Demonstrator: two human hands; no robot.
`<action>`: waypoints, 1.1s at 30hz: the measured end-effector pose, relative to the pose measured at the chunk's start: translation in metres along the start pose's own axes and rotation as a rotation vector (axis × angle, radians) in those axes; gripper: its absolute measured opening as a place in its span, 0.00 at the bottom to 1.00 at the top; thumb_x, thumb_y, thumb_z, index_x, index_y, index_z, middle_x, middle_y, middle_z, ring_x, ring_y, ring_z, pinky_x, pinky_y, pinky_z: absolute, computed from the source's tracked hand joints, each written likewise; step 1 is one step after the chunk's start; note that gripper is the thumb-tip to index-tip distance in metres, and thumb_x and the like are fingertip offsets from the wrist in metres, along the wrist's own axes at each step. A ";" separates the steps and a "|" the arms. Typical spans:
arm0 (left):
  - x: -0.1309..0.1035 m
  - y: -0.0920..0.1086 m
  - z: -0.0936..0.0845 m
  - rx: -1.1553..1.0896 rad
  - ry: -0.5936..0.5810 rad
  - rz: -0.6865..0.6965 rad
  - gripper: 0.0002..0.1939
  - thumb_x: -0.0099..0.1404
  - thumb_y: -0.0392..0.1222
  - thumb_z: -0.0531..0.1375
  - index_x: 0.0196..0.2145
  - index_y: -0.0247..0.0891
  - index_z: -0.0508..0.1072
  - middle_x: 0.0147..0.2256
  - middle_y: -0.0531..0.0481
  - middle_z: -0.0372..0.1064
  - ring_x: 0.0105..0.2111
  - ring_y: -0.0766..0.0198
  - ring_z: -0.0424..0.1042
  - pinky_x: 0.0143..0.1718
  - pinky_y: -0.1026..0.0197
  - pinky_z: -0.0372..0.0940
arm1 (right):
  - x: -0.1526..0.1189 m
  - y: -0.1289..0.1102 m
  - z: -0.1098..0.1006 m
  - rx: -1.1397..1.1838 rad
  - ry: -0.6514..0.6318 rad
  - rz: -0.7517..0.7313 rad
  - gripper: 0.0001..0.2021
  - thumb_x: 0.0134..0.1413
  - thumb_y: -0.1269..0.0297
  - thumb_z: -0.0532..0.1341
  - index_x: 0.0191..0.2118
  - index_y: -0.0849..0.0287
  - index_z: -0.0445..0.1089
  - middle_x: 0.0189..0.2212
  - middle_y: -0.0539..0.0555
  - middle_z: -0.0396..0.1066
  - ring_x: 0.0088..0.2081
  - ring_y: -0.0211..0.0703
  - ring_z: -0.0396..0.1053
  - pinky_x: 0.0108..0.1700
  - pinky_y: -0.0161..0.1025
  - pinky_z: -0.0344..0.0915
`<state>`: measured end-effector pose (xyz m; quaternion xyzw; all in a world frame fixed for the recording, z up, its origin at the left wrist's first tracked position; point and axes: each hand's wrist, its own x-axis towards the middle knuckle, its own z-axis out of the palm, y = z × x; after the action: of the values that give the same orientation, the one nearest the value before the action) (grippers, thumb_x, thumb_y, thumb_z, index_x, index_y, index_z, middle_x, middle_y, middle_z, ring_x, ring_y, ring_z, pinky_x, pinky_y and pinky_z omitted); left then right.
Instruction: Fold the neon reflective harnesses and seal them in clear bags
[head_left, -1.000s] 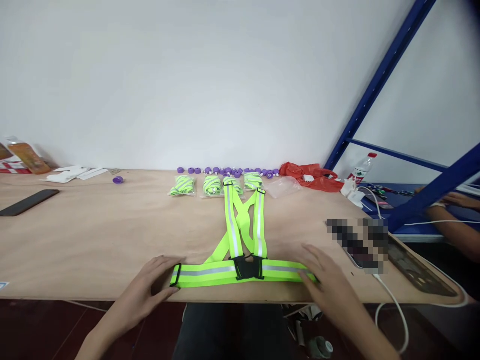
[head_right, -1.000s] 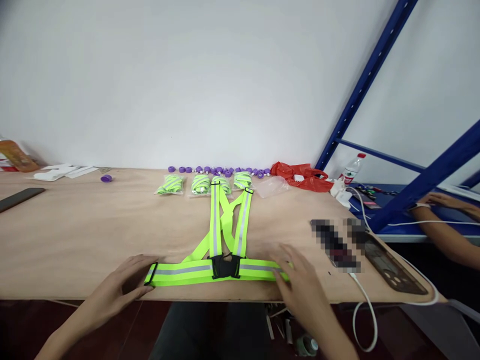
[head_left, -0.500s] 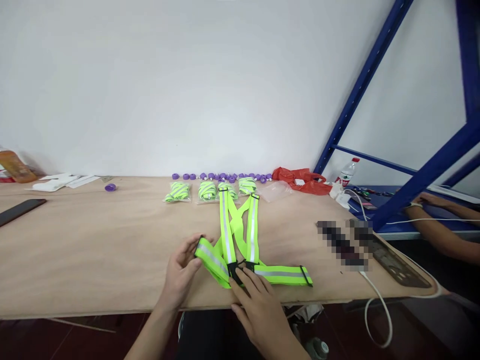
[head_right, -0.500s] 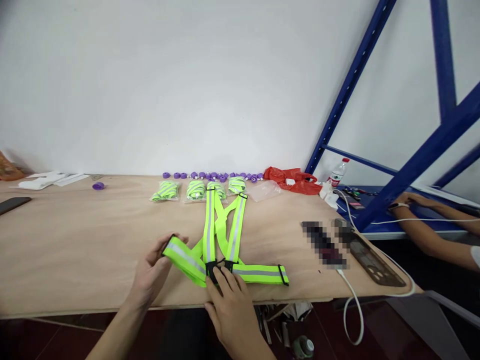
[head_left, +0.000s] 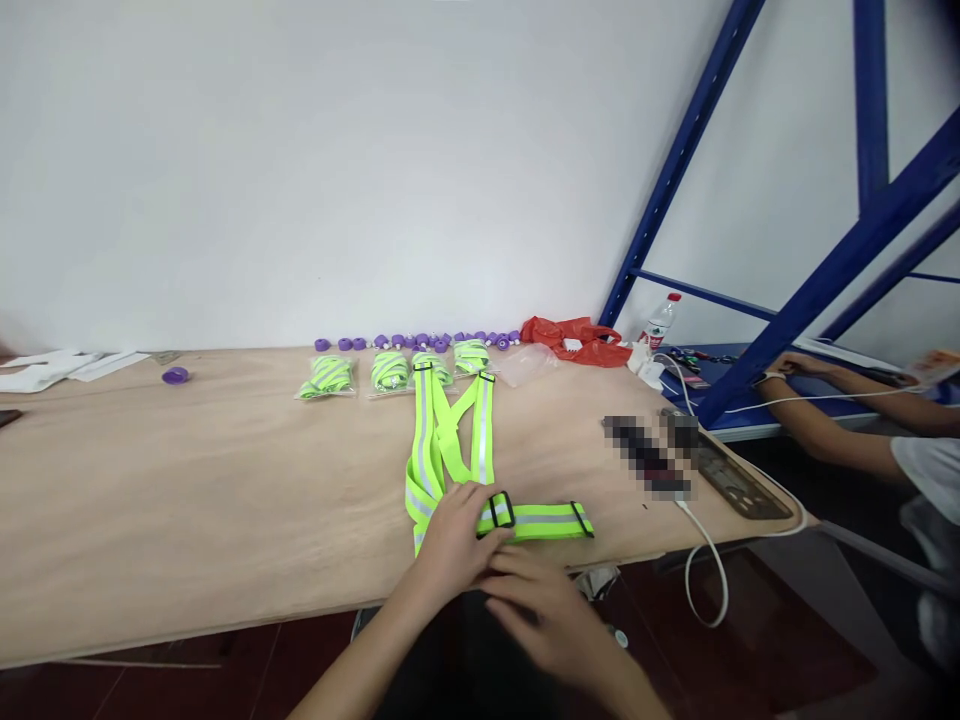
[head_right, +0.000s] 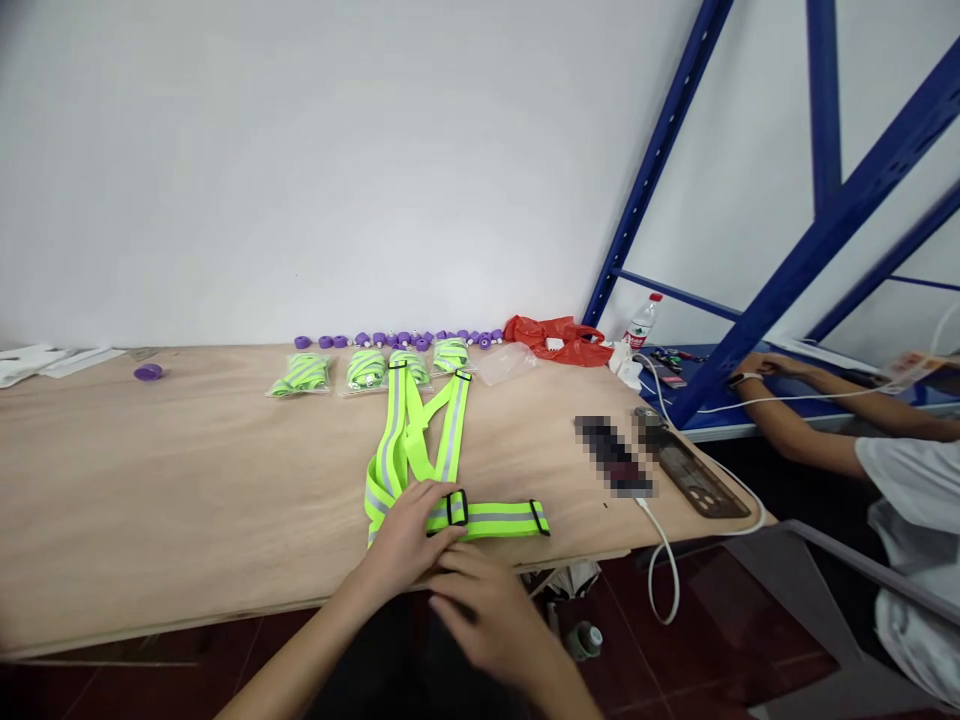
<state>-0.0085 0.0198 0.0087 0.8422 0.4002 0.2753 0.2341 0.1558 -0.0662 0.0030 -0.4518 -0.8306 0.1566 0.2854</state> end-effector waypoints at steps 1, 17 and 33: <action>-0.001 0.000 0.001 0.084 -0.002 0.023 0.22 0.62 0.37 0.67 0.54 0.41 0.71 0.49 0.45 0.71 0.50 0.51 0.69 0.52 0.48 0.66 | -0.005 0.014 -0.014 0.005 0.101 0.047 0.14 0.64 0.67 0.55 0.48 0.50 0.76 0.46 0.57 0.76 0.51 0.50 0.73 0.53 0.46 0.72; -0.047 0.036 0.031 0.576 0.014 0.086 0.35 0.69 0.57 0.59 0.68 0.43 0.58 0.67 0.38 0.56 0.67 0.39 0.53 0.64 0.25 0.45 | 0.004 0.064 -0.097 0.388 0.266 0.421 0.24 0.51 0.47 0.68 0.51 0.54 0.74 0.46 0.58 0.74 0.41 0.48 0.73 0.43 0.43 0.73; -0.049 0.038 0.050 0.628 -0.110 -0.033 0.20 0.68 0.41 0.61 0.56 0.31 0.73 0.48 0.31 0.76 0.49 0.40 0.74 0.49 0.36 0.68 | 0.112 -0.003 -0.015 0.122 -0.422 -0.010 0.21 0.53 0.65 0.71 0.53 0.62 0.75 0.45 0.56 0.75 0.46 0.46 0.73 0.48 0.38 0.68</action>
<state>0.0187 -0.0503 -0.0180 0.8804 0.4659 0.0885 -0.0113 0.1153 0.0268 0.0540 -0.3867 -0.8631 0.2963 0.1331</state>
